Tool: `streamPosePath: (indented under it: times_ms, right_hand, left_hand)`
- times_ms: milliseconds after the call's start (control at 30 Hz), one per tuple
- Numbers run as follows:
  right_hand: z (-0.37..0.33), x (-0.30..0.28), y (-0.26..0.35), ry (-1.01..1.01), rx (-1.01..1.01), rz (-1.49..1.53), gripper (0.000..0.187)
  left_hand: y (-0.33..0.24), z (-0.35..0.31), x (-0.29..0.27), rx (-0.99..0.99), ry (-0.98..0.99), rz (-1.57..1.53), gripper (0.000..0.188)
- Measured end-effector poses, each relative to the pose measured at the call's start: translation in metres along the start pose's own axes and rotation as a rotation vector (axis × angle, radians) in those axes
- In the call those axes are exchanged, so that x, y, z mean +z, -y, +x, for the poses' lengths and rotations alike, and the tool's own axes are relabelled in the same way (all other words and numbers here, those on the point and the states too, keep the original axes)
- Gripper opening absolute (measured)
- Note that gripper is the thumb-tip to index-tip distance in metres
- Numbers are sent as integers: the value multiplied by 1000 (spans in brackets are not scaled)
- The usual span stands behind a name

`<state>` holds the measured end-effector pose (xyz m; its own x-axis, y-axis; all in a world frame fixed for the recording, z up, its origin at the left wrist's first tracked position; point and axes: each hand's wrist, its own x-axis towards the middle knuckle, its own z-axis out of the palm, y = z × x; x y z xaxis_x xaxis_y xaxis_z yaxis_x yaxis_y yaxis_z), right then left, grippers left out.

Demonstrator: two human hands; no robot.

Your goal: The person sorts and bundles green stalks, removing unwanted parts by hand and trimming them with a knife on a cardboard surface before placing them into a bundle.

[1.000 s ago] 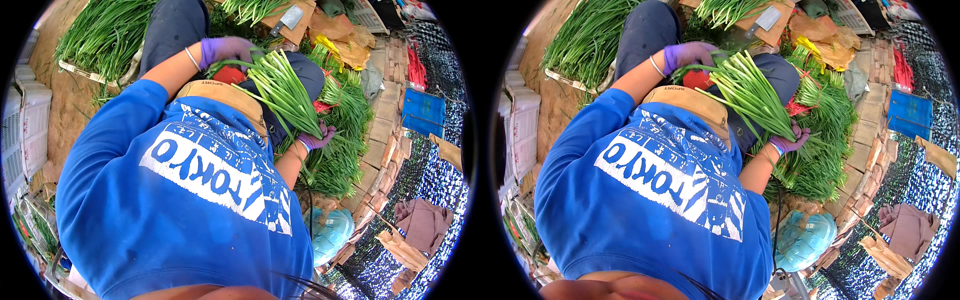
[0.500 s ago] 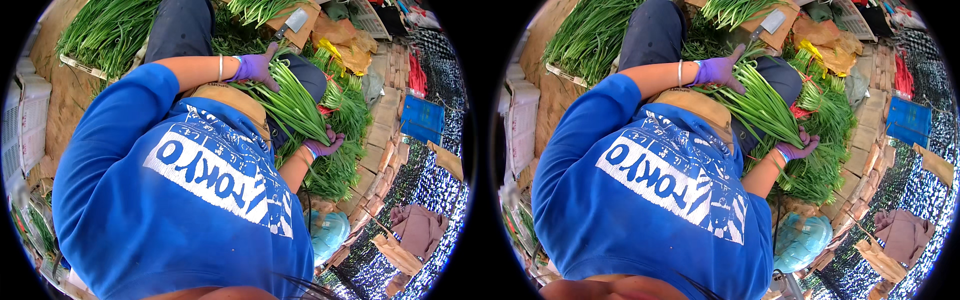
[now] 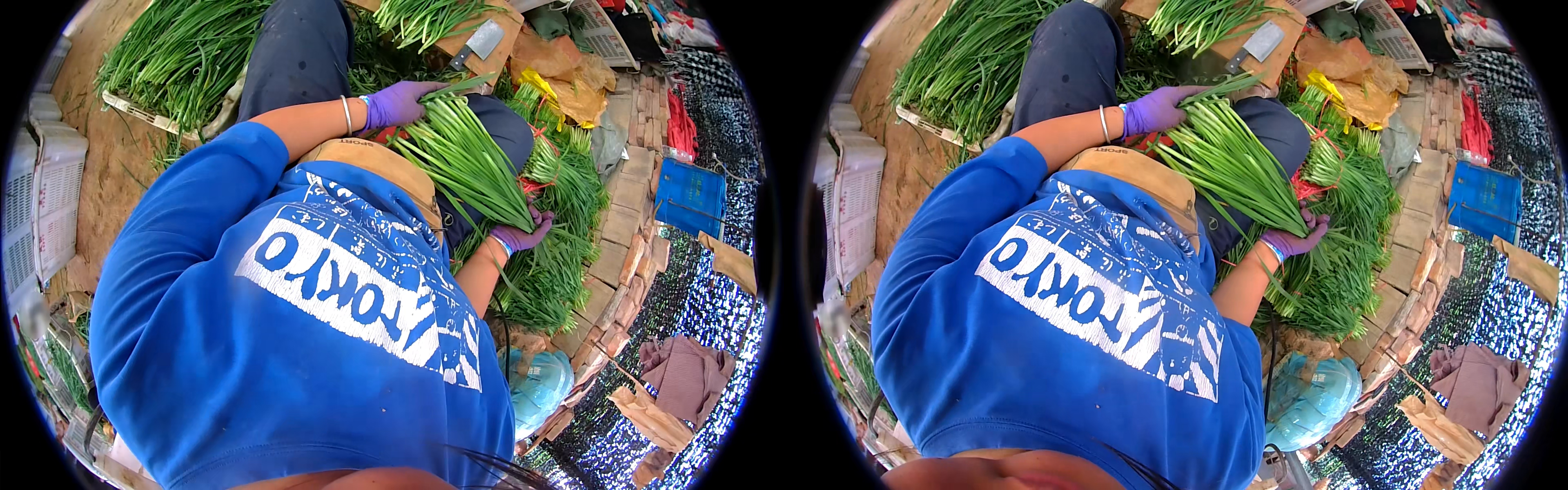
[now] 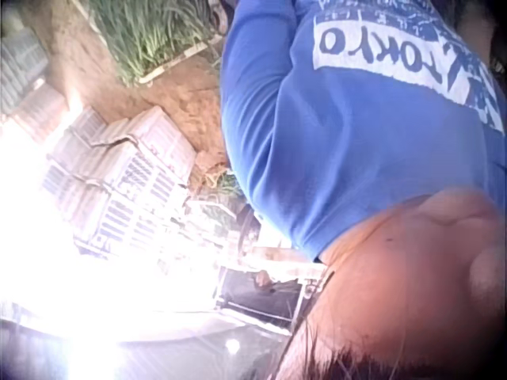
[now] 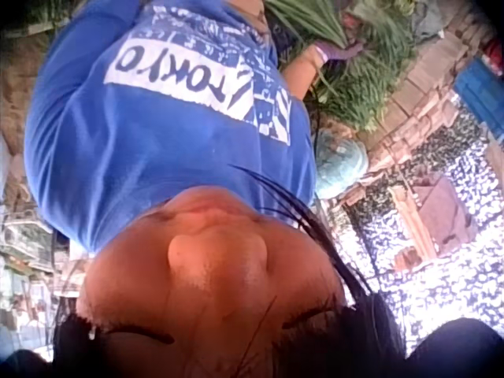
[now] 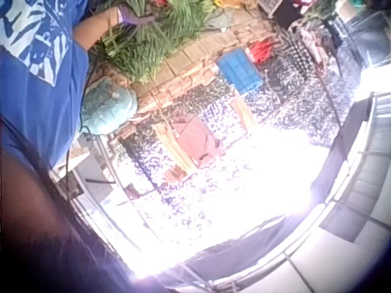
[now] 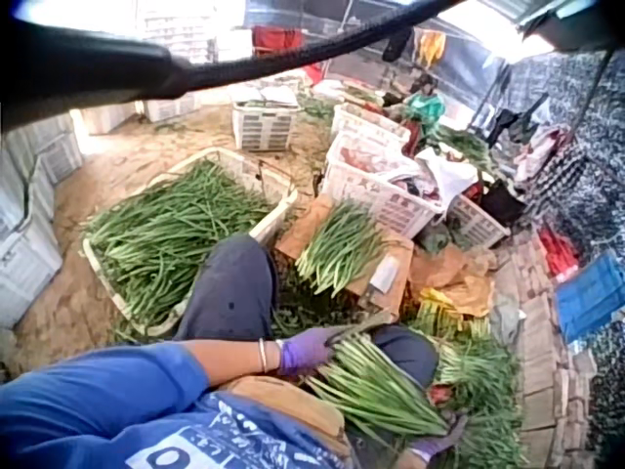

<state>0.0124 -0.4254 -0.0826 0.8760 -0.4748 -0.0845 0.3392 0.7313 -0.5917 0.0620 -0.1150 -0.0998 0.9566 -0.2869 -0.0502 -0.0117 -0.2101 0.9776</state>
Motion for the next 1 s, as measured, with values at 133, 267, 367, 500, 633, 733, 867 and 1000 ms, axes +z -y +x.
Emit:
streamPosePath:
  times_ms: [133,267,367,500,633,733,867,1000]
  right_hand:
    - [8,-22,-9,-46,49,-87,22]
    - [6,-39,-11,-248,-27,-377,35]
    - [34,-76,-20,-135,-39,-372,37]
    - [19,-26,-34,122,0,-50,34]
    - [10,-8,-20,305,-111,-130,33]
    - [6,-2,-23,273,-131,-205,34]
    - [13,-12,-26,196,-73,-287,37]
    - [40,-77,-9,272,-114,-902,40]
  left_hand:
    - [-21,-17,-14,8,-91,-411,49]
    - [-29,-26,-12,194,-231,21,58]
    - [-21,-18,-8,258,-266,-39,53]
    - [-17,-21,-11,-43,-266,-241,48]
    - [-11,-23,-23,-119,-456,-587,40]
    - [-18,-33,-43,-238,-581,-681,37]
    - [26,-18,-29,-161,21,-701,37]
    - [-37,-40,-19,-683,377,-582,46]
